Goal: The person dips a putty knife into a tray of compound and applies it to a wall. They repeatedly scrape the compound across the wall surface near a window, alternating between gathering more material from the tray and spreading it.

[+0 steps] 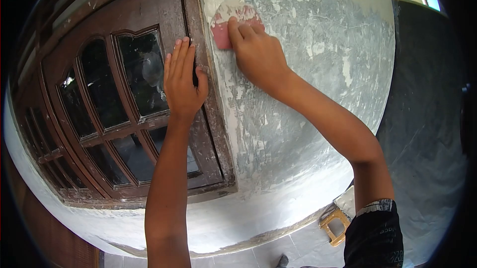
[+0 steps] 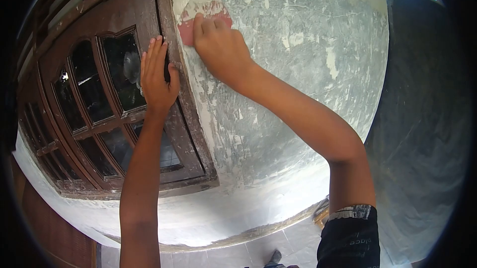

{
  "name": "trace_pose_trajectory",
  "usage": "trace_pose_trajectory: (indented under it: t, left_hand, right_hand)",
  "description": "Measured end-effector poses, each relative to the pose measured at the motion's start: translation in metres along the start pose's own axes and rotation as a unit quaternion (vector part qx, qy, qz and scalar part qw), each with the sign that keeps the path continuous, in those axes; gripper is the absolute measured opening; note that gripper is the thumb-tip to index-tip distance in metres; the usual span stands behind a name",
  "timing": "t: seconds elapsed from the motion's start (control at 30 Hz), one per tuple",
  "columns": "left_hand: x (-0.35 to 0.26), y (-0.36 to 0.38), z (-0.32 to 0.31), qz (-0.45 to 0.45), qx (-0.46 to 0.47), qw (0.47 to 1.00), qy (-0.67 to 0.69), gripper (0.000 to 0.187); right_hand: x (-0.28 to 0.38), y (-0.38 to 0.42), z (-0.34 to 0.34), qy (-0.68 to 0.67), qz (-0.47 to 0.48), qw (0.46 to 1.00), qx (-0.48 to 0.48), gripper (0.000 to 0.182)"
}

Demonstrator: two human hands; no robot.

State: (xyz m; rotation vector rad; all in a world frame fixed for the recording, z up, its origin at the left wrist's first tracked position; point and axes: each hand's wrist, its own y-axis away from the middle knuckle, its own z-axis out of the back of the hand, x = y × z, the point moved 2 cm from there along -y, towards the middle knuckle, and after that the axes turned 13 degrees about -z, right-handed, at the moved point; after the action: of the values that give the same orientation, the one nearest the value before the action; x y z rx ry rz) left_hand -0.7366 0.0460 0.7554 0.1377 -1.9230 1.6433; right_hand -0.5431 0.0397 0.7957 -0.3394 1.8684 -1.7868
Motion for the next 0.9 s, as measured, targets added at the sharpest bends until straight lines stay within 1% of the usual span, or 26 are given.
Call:
trace_pose_trajectory:
  t: [0.03,0.07,0.13,0.17,0.23,0.27,0.33,0.37,0.43,0.5,0.53,0.6,0.63,0.7,0.73,0.8,0.83,0.9]
  left_hand:
    - [0.0,0.0,0.0,0.0,0.0,1.0,-0.002,0.048]
    - [0.0,-0.001,0.0,0.001,-0.002,1.0,-0.005,0.048]
    - [0.0,-0.002,0.0,0.002,-0.003,1.0,-0.008,0.048]
    - [0.0,-0.001,0.0,0.002,0.0,1.0,-0.01,0.048]
    - [0.0,0.001,-0.001,0.001,0.003,1.0,-0.014,0.049]
    - [0.0,0.0,-0.001,-0.001,0.002,1.0,-0.02,0.049]
    - [0.001,0.0,-0.003,-0.002,0.0,1.0,-0.018,0.049]
    - [0.001,0.001,-0.002,-0.004,-0.001,1.0,-0.016,0.049]
    - [0.001,0.0,-0.001,-0.005,0.0,1.0,-0.015,0.049]
    - [0.0,0.0,0.0,-0.005,-0.002,1.0,-0.014,0.049]
    - [-0.001,-0.001,0.002,-0.002,0.001,1.0,-0.007,0.049]
    - [0.0,-0.002,0.002,0.002,0.005,1.0,-0.003,0.049]
    - [0.0,-0.001,0.0,-0.001,0.003,1.0,-0.009,0.049]
    - [0.0,0.001,-0.002,-0.003,0.003,1.0,-0.014,0.049]
    - [0.001,0.001,-0.002,-0.004,0.002,1.0,-0.015,0.049]
    - [0.001,0.001,-0.003,-0.007,-0.001,1.0,-0.017,0.049]
    - [0.001,0.001,-0.002,-0.006,0.001,1.0,-0.016,0.05]
    - [0.0,0.0,-0.001,-0.006,0.0,1.0,-0.014,0.05]
  right_hand:
    - [0.009,0.016,0.003,-0.016,0.016,0.999,0.049,0.044]
    - [0.012,0.02,0.007,-0.014,0.018,0.999,0.048,0.044]
    - [0.015,0.022,0.015,-0.07,0.032,0.997,0.015,0.048]
    - [0.008,0.01,0.016,-0.071,0.032,0.997,0.016,0.048]
    - [-0.017,-0.031,0.016,-0.004,-0.003,0.998,-0.062,0.049]
    - [-0.024,-0.043,0.012,-0.004,-0.004,0.998,-0.061,0.049]
    - [-0.034,-0.059,0.004,0.066,-0.033,0.997,-0.014,0.051]
    - [-0.032,-0.052,0.001,0.065,-0.033,0.997,-0.015,0.051]
    - [-0.016,-0.018,-0.007,0.058,-0.005,0.998,-0.001,0.051]
    - [0.01,0.024,0.0,0.006,0.009,0.998,0.059,0.053]
    - [0.013,0.024,0.005,0.007,0.011,0.998,0.057,0.053]
    - [0.016,0.018,0.019,-0.049,0.006,0.998,0.04,0.054]
    - [0.007,0.0,0.019,-0.065,0.0,0.998,-0.026,0.053]
    - [-0.013,-0.038,0.015,-0.02,-0.033,0.998,-0.045,0.052]
    - [-0.021,-0.046,0.009,-0.021,-0.034,0.998,-0.044,0.052]
    - [-0.031,-0.053,-0.003,0.029,-0.021,0.998,-0.054,0.052]
    - [-0.028,-0.043,-0.005,0.029,-0.022,0.998,-0.055,0.052]
    - [-0.008,-0.004,-0.007,0.044,0.027,0.999,-0.013,0.048]
